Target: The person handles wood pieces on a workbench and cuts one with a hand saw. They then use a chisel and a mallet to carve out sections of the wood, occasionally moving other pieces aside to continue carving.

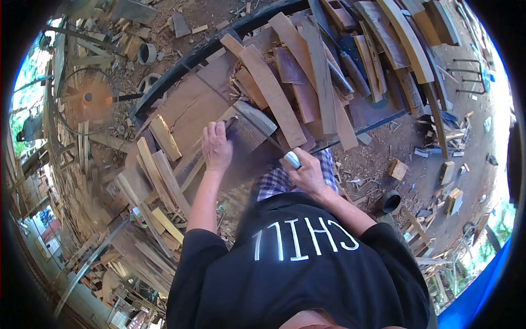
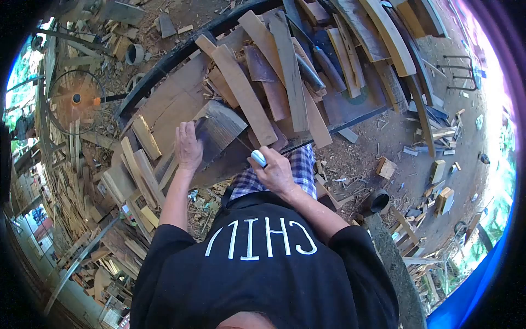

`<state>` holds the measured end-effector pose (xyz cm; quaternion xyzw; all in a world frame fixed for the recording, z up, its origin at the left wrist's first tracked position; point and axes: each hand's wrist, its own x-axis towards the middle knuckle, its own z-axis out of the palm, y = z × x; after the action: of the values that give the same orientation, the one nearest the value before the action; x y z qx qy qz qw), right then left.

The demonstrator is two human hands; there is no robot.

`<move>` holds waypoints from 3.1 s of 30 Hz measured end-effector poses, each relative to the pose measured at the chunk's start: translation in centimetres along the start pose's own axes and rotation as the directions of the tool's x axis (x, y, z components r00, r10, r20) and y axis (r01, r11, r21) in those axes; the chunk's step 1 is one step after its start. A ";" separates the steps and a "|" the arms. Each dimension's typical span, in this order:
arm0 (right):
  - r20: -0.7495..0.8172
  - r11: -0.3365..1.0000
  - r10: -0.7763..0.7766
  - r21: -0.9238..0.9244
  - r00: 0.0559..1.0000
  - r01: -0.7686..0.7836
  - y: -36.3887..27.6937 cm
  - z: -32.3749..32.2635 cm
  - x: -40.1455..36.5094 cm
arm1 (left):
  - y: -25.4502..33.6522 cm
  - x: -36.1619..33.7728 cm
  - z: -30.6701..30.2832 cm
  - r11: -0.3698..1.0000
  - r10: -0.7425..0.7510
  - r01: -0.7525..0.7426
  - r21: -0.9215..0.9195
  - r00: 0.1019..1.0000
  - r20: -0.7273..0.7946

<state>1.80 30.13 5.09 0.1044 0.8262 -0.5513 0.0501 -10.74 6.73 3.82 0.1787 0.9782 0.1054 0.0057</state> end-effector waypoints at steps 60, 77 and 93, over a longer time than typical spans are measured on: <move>-0.041 0.996 0.071 0.064 0.997 -0.068 -0.9 1.5 -0.6 | 0.8 0.1 1.1 0.998 -0.016 0.018 0.056 0.999 -0.031; -0.031 1.000 0.020 0.013 0.999 -0.020 -0.1 2.5 0.6 | 0.6 0.2 1.3 0.992 0.004 0.000 0.124 1.000 -0.028; -0.084 0.993 0.048 0.113 0.995 -0.038 -0.6 3.8 0.4 | -0.2 0.0 1.3 0.996 0.010 -0.006 0.093 0.999 -0.046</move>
<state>1.20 26.42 4.06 0.1488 0.7931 -0.5903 0.0202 -10.72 6.82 2.51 0.1802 0.9812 0.0643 -0.0259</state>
